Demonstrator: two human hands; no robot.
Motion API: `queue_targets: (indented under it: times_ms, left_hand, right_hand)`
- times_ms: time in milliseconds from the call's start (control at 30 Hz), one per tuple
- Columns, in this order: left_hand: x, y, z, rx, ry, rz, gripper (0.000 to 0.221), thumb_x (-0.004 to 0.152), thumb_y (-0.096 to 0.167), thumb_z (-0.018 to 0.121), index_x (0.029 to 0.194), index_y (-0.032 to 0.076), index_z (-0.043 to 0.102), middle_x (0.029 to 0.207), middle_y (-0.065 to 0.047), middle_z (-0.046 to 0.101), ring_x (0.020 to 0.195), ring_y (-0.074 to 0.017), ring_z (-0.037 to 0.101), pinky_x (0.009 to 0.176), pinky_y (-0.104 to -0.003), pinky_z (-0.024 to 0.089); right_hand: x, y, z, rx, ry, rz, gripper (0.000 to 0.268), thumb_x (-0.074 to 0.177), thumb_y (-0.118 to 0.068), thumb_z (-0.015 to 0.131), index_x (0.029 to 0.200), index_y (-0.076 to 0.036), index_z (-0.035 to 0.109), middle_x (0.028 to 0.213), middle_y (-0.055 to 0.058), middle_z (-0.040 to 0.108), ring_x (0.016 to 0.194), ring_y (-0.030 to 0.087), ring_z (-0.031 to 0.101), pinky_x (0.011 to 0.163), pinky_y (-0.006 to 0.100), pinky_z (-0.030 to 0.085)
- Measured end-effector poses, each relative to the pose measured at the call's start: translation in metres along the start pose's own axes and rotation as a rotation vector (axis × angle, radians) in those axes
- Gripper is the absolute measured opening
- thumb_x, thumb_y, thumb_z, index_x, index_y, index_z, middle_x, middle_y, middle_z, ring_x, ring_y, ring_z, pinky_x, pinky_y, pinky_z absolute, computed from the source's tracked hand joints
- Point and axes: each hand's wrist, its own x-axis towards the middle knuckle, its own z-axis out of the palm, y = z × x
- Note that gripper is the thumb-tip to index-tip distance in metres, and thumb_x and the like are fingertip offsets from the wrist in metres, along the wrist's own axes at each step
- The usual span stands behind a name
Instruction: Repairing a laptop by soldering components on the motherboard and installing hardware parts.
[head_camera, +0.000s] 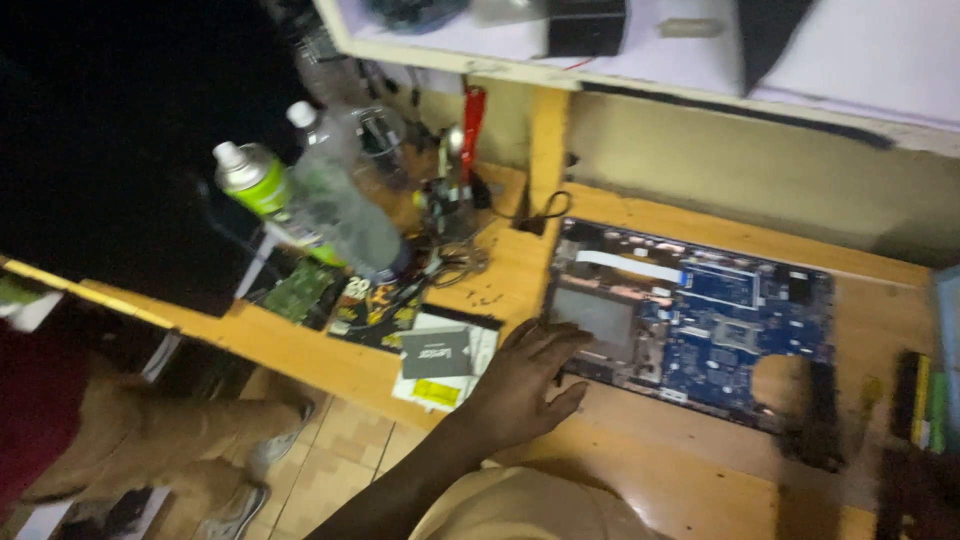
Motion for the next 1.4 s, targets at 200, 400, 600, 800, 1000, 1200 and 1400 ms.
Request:
queue_targets:
  times_ms: [200,400,600,800,1000,1200,1400]
  left_hand:
    - [-0.031,-0.017,-0.023,0.038,0.044,-0.112,0.044,0.095,0.025,0.061,0.138,0.014,0.058,0.136,-0.015,0.064,0.126,-0.0361,0.057,0.107,-0.049,0.040]
    - [-0.079,-0.049,-0.065,0.254,0.265,-0.173,0.046,0.085,0.017,0.072,0.128,0.007,0.060,0.131,-0.017,0.066,0.125,-0.0369,0.060,0.105,-0.049,0.043]
    - [-0.120,-0.074,-0.079,0.439,0.150,-0.410,0.094,0.069,0.049,0.089,0.145,0.007,0.052,0.145,-0.015,0.057,0.138,-0.0321,0.048,0.118,-0.048,0.031]
    - [-0.130,-0.064,-0.074,0.377,0.107,-0.398,0.135,0.056,0.070,0.092,0.154,-0.002,0.032,0.159,-0.021,0.037,0.147,-0.0421,0.032,0.124,-0.053,0.022]
    - [-0.131,-0.061,-0.056,0.491,0.186,-0.477,0.121,0.059,0.073,0.087,0.148,0.003,0.045,0.151,-0.024,0.041,0.135,-0.0440,0.038,0.117,-0.059,0.024]
    - [-0.120,-0.051,-0.051,0.494,0.179,-0.575,0.112,0.054,0.064,0.086,0.144,0.007,0.051,0.135,-0.020,0.049,0.120,-0.0399,0.046,0.100,-0.053,0.040]
    - [-0.110,-0.052,-0.042,0.497,0.067,-0.698,0.115,0.059,0.061,0.087,0.149,0.005,0.043,0.135,-0.023,0.045,0.121,-0.0432,0.043,0.095,-0.058,0.044]
  right_hand:
    - [-0.070,-0.175,0.155,0.141,-0.451,0.017,0.038,0.085,-0.024,0.071,0.123,-0.016,0.072,0.117,0.004,0.080,0.107,0.017,0.074,0.088,0.034,0.058]
    - [-0.086,-0.228,0.235,0.138,-0.610,-0.482,0.025,0.091,-0.029,0.069,0.112,-0.015,0.071,0.101,0.000,0.078,0.093,0.015,0.073,0.086,0.031,0.054]
    - [-0.086,-0.242,0.271,-0.180,-0.665,-0.396,0.023,0.088,-0.032,0.069,0.109,-0.022,0.067,0.103,0.002,0.075,0.091,0.022,0.074,0.078,0.039,0.055]
    - [-0.072,-0.248,0.290,-0.382,-0.409,-0.776,0.050,0.091,-0.025,0.069,0.136,-0.007,0.058,0.127,0.014,0.062,0.116,0.034,0.055,0.092,0.049,0.051]
    - [-0.060,-0.234,0.316,-0.470,-0.378,-0.746,0.035,0.091,-0.017,0.066,0.126,-0.010,0.068,0.116,0.010,0.067,0.108,0.032,0.058,0.087,0.048,0.052]
    - [-0.053,-0.233,0.319,-0.475,-0.375,-0.732,0.029,0.090,-0.016,0.066,0.118,-0.011,0.070,0.113,0.010,0.069,0.109,0.034,0.058,0.089,0.048,0.051]
    - [-0.045,-0.240,0.318,-0.458,-0.408,-0.753,0.017,0.087,-0.015,0.072,0.103,-0.009,0.072,0.099,0.010,0.071,0.098,0.031,0.060,0.081,0.046,0.051]
